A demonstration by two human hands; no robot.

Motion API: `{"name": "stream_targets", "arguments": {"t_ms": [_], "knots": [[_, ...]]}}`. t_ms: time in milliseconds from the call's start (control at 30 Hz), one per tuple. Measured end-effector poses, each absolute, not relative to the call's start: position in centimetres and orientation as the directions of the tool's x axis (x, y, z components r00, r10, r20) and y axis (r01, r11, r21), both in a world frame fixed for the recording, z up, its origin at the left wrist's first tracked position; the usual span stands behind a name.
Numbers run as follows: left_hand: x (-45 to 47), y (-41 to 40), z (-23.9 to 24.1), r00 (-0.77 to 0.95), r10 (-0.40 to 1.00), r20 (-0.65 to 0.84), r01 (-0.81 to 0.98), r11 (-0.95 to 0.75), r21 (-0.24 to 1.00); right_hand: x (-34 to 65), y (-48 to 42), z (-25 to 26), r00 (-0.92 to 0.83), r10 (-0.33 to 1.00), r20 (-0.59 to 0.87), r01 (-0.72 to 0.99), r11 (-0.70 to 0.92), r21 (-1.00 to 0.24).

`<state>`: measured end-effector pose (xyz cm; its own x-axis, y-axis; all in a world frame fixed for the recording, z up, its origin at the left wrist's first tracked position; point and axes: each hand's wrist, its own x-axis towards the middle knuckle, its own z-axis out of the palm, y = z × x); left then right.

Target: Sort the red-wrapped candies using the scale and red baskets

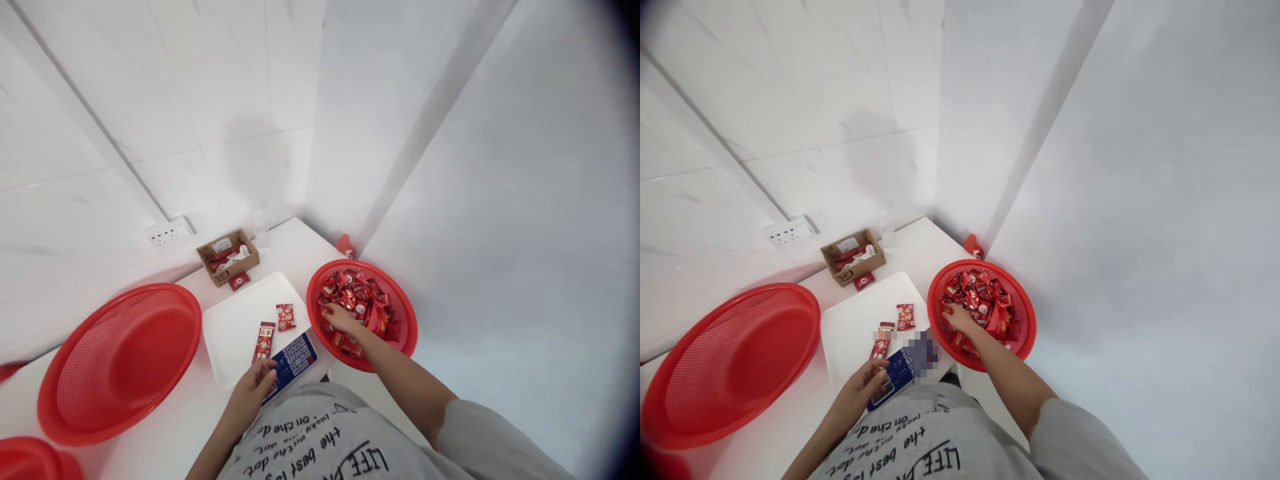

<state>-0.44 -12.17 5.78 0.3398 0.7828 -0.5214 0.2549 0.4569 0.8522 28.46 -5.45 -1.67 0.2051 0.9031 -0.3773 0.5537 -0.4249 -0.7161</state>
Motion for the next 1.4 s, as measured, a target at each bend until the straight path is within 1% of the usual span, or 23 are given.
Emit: {"name": "stream_targets", "arguments": {"t_ms": [100, 267, 400, 533, 700, 900, 1033, 1200, 1300, 1400], "knots": [[1.0, -11.4, 5.7, 0.354, 0.784, -0.51, 0.251, 0.446, 0.859, 28.4, -4.8, -3.4, 0.155, 0.894, -0.421, 0.679, -0.406, -0.612], [2.6, -10.2, 5.8, 0.352, 0.769, -0.533, 0.329, 0.432, 0.84, 27.7, -4.4, -5.2, 0.157, 0.856, -0.493, 0.825, -0.388, -0.41], [3.4, -9.6, 6.2, 0.332, 0.773, -0.54, 0.371, 0.419, 0.829, 28.2, -4.6, -5.6, 0.13, 0.873, -0.47, 0.908, -0.295, -0.297], [3.6, -9.6, 6.2, 0.324, 0.778, -0.538, 0.375, 0.416, 0.828, 28.7, -4.8, -5.5, 0.111, 0.894, -0.435, 0.945, -0.23, -0.234], [3.6, -9.8, 6.0, 0.305, 0.767, -0.564, 0.384, 0.443, 0.81, 29.1, -5.0, -5.0, 0.078, 0.919, -0.387, 0.966, -0.166, -0.2], [3.4, -9.8, 6.0, 0.328, 0.758, -0.564, 0.386, 0.437, 0.812, 28.3, -6.4, -4.6, 0.023, 0.918, -0.395, 0.973, -0.111, -0.202], [2.9, -9.9, 5.7, 0.347, 0.757, -0.554, 0.387, 0.422, 0.82, 27.5, -7.4, -5.1, 0.031, 0.917, -0.399, 0.973, -0.118, -0.197], [2.4, -10.1, 5.8, 0.354, 0.754, -0.553, 0.381, 0.424, 0.822, 27.3, -7.0, -6.1, 0.082, 0.914, -0.396, 0.969, -0.167, -0.184], [2.1, -10.4, 5.9, 0.345, 0.758, -0.553, 0.357, 0.439, 0.825, 27.6, -6.5, -6.1, 0.091, 0.921, -0.378, 0.962, -0.18, -0.208], [1.6, -10.8, 5.7, 0.334, 0.761, -0.557, 0.333, 0.457, 0.825, 28.0, -6.5, -5.7, 0.077, 0.932, -0.354, 0.945, -0.181, -0.271]]}}
